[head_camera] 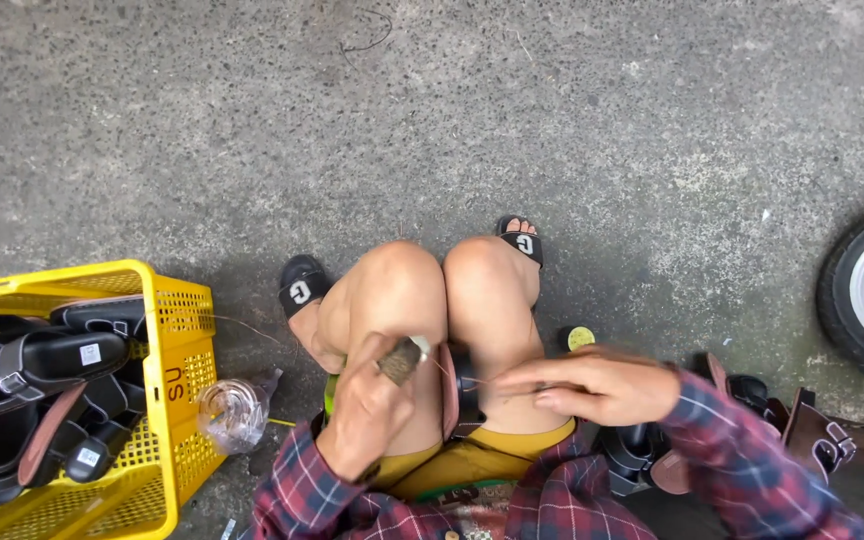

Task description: Hand-stitching the sole of a sandal using a needle and thread while sitting on the floor.

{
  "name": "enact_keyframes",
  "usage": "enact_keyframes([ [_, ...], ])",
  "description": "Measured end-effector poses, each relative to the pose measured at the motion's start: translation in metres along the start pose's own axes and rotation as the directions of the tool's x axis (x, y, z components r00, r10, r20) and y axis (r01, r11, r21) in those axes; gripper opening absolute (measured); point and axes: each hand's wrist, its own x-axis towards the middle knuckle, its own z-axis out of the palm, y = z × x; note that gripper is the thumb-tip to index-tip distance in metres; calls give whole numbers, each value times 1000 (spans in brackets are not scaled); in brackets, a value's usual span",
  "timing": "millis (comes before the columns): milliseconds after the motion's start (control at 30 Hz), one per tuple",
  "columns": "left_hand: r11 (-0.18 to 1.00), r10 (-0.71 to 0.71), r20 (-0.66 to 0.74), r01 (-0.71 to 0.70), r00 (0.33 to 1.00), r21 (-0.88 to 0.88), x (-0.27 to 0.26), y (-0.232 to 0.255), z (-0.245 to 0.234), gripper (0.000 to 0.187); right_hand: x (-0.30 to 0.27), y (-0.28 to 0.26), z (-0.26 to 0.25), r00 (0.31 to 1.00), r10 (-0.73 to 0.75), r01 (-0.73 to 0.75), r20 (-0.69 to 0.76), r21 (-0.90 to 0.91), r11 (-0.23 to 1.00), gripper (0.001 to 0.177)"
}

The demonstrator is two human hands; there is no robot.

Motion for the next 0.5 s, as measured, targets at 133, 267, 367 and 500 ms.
enact_keyframes([
  [133, 994, 2, -89, 8, 996, 108, 4, -10, -10, 19, 5, 24, 20, 966, -128, 237, -223, 579, 780, 39],
  [267, 989, -115, 12, 116, 993, -94, 10, 22, -26, 20, 1, 10, 17, 818, 169, -67, -550, 201, 977, 28],
  [367, 997, 58, 170, -66, 984, 39, 10, 36, -8, 20, -5, -9, 26, 825, 287, -251, -487, 141, 958, 29],
  [500, 983, 151, 151, -165, 977, 79, 12, 40, 2, 11, -5, -22, 46, 791, 141, -205, -596, -40, 978, 25],
])
